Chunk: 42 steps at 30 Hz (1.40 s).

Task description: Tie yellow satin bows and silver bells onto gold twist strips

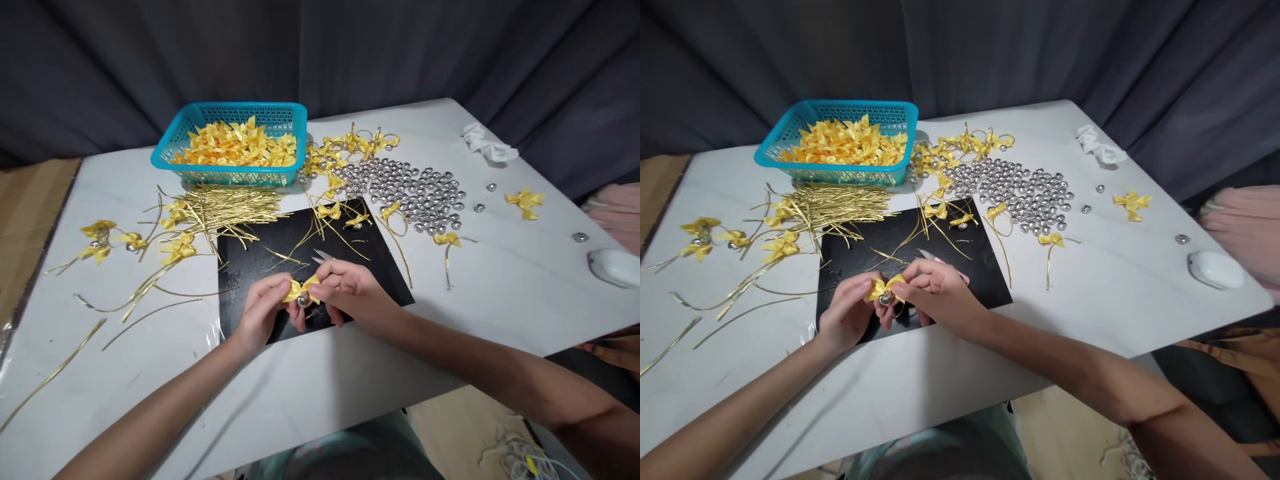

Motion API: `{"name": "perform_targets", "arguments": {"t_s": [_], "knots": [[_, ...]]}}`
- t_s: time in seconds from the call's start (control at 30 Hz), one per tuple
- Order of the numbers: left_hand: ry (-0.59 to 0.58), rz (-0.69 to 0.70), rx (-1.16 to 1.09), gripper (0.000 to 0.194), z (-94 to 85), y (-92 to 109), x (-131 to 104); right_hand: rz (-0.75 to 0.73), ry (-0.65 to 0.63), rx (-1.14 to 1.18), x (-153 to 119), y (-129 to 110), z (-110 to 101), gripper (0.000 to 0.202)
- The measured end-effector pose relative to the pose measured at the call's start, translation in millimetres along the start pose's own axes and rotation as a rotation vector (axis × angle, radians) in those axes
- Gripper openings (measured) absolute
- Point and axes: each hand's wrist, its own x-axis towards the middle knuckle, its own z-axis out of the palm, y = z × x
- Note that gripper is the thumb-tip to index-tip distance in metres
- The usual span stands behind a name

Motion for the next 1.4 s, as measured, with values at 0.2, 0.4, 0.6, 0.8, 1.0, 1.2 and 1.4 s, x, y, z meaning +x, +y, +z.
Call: {"name": "perform_targets", "arguments": {"t_s": [0.2, 0.4, 0.6, 0.8, 1.0, 1.2, 1.4], "knots": [[0.01, 0.029, 0.027, 0.033, -1.3, -1.6, 1.2, 0.027, -0.013, 0.022, -0.9, 0.2, 1.9, 0.037], [0.019, 0.025, 0.073, 0.036, -1.1, -2.4, 1.1, 0.028, 0.001, 0.026, 0.1, 5.4, 2.1, 0.044], [-0.009, 0.038, 0.081, 0.036, -1.4, -2.1, 0.5, -0.03, 0.022, -0.021, 0.1, 6.8, 1.3, 0.038], [-0.018, 0.03, 0.072, 0.036, -1.2, -1.7, 1.1, -0.013, 0.033, -0.033, -1.2, 3.3, 3.3, 0.037], [-0.023, 0.034, 0.067, 0.035, -2.0, -2.4, 1.3, -0.014, 0.049, -0.017, -1.0, 3.6, 3.4, 0.039], [-0.034, 0.031, 0.052, 0.034, -4.0, -3.7, -0.2, -0.036, 0.051, -0.012, -1.2, 5.7, 2.7, 0.04], [-0.031, 0.031, 0.052, 0.034, -3.1, -3.9, -0.2, -0.044, 0.03, -0.029, -0.6, 6.8, 1.8, 0.037]]}}
